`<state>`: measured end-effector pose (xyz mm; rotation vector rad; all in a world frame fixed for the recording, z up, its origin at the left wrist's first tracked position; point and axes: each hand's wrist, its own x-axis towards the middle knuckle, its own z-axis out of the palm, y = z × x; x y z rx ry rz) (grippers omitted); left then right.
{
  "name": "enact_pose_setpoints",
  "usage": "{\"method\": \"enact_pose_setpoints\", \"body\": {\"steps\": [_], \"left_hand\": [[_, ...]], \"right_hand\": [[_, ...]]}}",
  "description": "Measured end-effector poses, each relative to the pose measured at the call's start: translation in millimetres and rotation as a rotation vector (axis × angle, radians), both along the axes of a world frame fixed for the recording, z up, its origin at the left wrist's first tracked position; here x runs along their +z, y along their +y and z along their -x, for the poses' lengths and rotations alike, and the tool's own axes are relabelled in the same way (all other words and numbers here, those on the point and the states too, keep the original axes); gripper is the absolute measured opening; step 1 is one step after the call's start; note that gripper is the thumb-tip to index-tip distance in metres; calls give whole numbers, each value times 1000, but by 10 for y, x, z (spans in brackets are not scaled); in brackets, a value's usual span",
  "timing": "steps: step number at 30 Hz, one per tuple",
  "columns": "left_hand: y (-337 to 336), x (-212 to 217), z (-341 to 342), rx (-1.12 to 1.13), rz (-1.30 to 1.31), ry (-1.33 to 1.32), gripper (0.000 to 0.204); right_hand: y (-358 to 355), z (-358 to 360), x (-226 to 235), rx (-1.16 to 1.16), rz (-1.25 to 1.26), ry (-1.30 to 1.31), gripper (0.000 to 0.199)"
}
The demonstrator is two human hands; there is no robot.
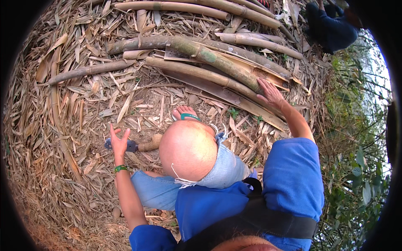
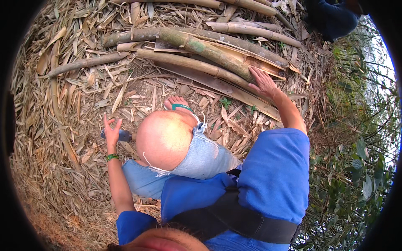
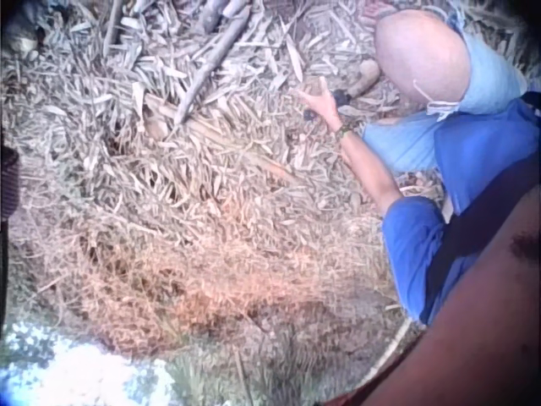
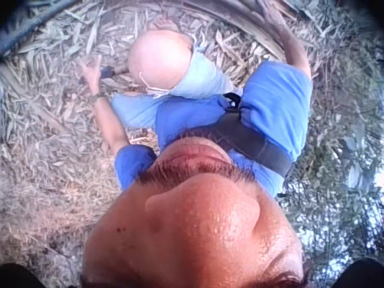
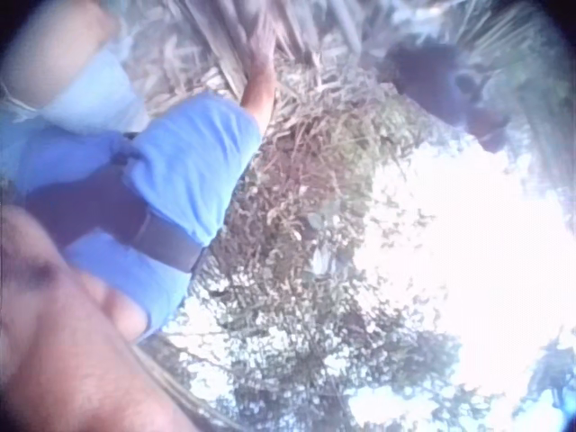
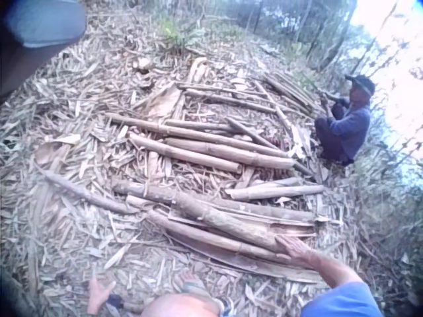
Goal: The person uses a knife to cut and split bamboo poles while crouching on the ground covered in dry leaves and wood debris.
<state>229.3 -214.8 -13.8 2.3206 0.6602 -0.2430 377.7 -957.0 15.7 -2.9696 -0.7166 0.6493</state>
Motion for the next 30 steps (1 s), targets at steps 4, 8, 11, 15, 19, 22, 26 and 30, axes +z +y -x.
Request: {"method": "enact_pose_setpoints", "body": {"steps": [4,8,11,15,19,22,26,30], "left_hand": [[-127,-147,-4,5,-15,-16,96],[-143,-217,-37,0,-61,-13,83],[-14,-221,29,32,18,-41,76],[214,-50,116,122,34,-9,75],[486,120,300,215,23,-26,70],[409,293,260,345,121,-40,66],[431,364,235,293,43,-38,67],[398,465,259,221,-77,-116,69]], "right_hand": [[150,-277,-2,-95,-48,-7,61],[547,-1174,-316,-168,-234,-276,41],[787,-1934,-823,-158,-116,-287,36],[1007,-2567,-1336,-212,26,-323,50],[1312,-2952,-1494,-269,236,-172,66],[1283,-3036,-1514,-196,403,-120,75],[1270,-2892,-1285,-68,468,-268,58],[1130,-2858,-630,-76,283,-394,60]]}}
